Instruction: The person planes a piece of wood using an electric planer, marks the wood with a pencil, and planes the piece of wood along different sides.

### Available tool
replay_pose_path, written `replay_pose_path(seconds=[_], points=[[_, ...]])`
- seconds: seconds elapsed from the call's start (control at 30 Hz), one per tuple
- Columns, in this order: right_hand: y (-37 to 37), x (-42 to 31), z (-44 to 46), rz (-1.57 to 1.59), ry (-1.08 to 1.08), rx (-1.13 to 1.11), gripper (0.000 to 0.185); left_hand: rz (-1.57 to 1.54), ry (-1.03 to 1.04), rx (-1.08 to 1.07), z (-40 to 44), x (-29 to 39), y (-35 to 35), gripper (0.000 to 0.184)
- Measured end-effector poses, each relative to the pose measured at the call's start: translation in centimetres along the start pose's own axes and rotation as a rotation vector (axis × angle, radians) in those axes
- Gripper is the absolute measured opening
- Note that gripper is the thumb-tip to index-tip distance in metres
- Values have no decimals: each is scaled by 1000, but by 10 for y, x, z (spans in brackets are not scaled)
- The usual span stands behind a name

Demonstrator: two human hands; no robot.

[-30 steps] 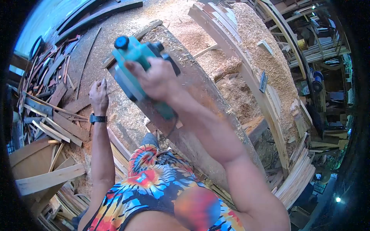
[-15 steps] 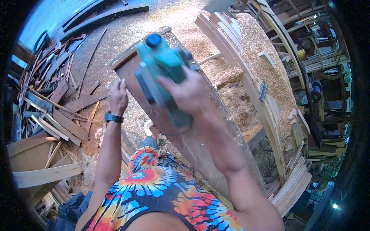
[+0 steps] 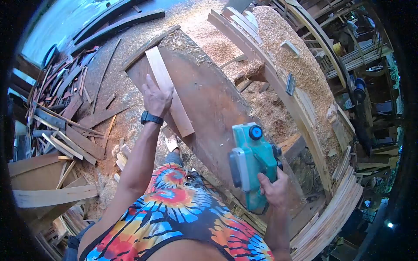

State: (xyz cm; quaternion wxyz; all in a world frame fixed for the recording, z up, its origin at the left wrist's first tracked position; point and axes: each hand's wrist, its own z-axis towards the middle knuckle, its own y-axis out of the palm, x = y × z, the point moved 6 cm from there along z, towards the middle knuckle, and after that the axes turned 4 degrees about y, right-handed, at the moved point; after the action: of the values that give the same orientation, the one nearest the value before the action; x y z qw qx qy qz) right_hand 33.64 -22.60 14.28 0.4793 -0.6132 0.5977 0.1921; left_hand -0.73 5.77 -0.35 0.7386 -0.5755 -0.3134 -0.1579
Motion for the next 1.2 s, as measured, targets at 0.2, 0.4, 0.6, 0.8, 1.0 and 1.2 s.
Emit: replay_pose_path(seconds=[0.2,0.4,0.6,0.8,1.0,1.2], points=[[-21,37,-29,40,21,42,42,-1,-81,-202,6,5,32,85],[-4,51,-37,189,21,-46,52,-347,-75,-119,-6,-9,31,44],[39,36,-19,-26,-95,-201,53,-419,-76,-155,20,-24,46,55],[86,-7,7,-251,-239,-327,50,-567,-276,-155,17,-29,26,73],[114,-26,36,-274,-391,-324,44,-718,-326,13,62,-78,-25,56],[134,-54,62,-305,-344,-371,41,-730,-351,-15,92,-118,-45,44]])
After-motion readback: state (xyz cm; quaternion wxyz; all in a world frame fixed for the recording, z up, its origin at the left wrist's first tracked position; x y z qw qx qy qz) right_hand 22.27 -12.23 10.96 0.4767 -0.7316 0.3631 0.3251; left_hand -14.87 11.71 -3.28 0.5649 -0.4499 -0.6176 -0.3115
